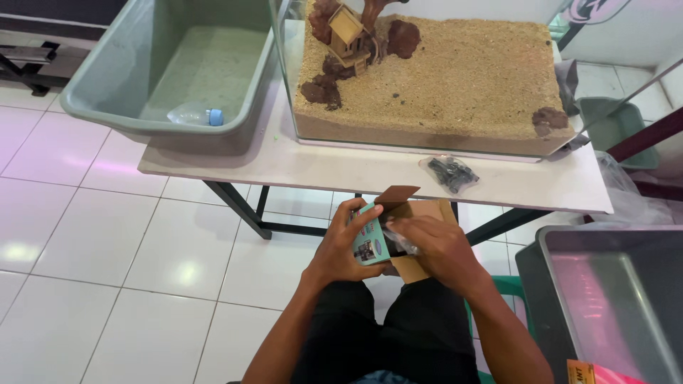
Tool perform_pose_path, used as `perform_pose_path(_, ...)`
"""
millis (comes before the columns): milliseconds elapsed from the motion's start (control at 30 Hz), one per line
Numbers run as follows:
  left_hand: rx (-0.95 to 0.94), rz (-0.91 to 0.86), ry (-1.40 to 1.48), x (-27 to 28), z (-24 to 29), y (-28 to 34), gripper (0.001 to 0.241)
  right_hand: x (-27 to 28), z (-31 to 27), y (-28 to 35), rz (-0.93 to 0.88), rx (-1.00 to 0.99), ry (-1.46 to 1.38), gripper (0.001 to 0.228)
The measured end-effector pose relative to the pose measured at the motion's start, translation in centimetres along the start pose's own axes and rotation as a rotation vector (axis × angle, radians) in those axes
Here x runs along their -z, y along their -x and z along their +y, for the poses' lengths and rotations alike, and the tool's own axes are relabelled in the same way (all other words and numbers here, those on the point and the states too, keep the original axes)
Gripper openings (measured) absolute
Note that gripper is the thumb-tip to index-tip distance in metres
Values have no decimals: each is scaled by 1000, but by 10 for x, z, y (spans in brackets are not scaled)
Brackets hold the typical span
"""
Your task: The person unboxes an aquarium filter, removes it and its accessories from a plastic bag, and examines the components by hand.
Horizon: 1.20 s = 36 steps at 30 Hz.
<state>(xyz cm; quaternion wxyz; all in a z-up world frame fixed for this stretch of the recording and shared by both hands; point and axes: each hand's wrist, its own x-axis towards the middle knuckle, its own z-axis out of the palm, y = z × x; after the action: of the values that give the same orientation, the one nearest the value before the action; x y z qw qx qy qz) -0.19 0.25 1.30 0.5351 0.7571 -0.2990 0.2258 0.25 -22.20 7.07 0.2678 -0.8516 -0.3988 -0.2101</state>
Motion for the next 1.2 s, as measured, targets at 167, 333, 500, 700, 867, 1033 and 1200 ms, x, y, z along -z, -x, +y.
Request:
perform_pose_path(167, -7, 19, 0, 5, 8, -4, 100, -3, 1, -2, 81, -12, -22, 18)
perform_pose_path(333, -17, 7, -17, 10, 13, -4, 101, -3, -2, -13, 188, 23, 31, 15)
perform_pose_path(500, 5, -23, -16, 11, 17, -2, 102, 9, -10, -29, 256, -4, 9, 22)
perform_pose_path(700, 21, -6, -52, 12, 16, 1, 98, 6, -9, -21, 301, 32, 22, 11)
perform_pose_path(867, 35, -7, -53, 13, 16, 2, 96, -8, 0, -11, 380, 44, 39, 11)
perform_pose_path(1033, 38, -53, -41, 16, 12, 2, 94, -1, -2, -27, 399, 12, -36, 19)
perform_pose_path(1200, 48, -107, -54, 18, 9, 1, 95, 15, -25, -48, 281, -201, -197, 27)
